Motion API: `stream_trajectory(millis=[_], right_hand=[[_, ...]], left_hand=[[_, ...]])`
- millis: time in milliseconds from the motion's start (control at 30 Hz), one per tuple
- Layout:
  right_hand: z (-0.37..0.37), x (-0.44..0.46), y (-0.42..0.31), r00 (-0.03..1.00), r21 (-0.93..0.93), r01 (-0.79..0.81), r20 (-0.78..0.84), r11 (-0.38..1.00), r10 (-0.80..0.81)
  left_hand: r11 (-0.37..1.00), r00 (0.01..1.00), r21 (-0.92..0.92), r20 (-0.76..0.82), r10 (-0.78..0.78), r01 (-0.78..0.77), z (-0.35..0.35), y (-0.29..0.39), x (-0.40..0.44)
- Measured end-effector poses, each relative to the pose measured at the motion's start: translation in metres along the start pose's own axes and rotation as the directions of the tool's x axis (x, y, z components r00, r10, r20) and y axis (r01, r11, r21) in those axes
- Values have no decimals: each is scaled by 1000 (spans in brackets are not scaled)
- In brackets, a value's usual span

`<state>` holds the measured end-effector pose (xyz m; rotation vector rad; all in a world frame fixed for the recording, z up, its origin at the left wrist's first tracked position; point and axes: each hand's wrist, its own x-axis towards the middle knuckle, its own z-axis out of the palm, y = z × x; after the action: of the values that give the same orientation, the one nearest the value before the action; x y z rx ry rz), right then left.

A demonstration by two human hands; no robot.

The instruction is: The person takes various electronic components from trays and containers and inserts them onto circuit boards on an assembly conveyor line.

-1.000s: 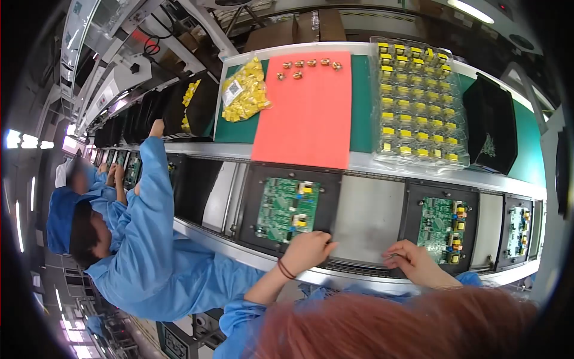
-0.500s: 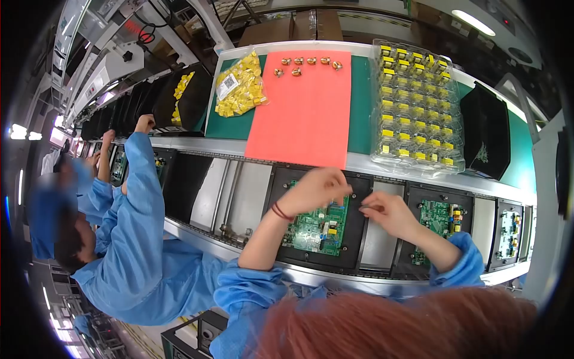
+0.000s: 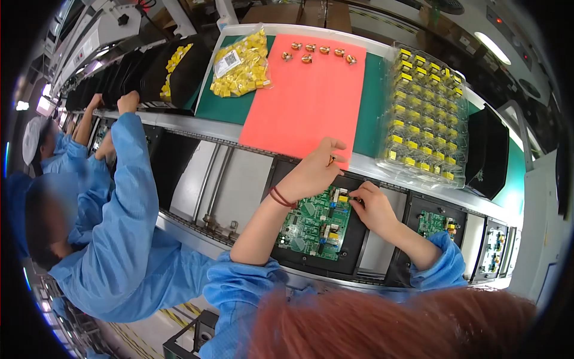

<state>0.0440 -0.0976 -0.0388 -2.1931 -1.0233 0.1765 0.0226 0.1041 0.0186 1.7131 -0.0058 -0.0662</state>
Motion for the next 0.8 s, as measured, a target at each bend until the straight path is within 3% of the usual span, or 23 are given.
stream_trajectory(millis=[167,333,433,500,633,667,733,800], right_hand=[[-5,-2,0,993,54,-109,58,993,106],[-2,-8,3,998,-2,-17,-55,1000,17],[-2,-9,-2,996,-135,7,-82,991,-18],[-3,-11,-4,997,-166,-21,-74,986,9],[-13,-16,-2,999,-168,-11,-46,986,3],[-22,-17,-4,998,-168,-22,-66,986,11],[-55,-24,-15,978,-255,74,-169,964,-120],[-97,-31,-13,936,-327,-11,-335,945,-105]], left_hand=[[996,1000,-87,7,-28,28,-3,10,1],[998,1000,-56,-13,-1,0,-1,0,3],[996,999,73,-25,44,-42,0,-2,2],[958,997,283,-51,62,-45,-1,5,-1],[910,988,398,-49,147,-116,3,-3,-3],[922,986,362,-44,161,-134,4,-10,-1],[931,985,330,-20,172,-156,6,-8,0],[928,996,362,47,69,-82,10,3,-2]])
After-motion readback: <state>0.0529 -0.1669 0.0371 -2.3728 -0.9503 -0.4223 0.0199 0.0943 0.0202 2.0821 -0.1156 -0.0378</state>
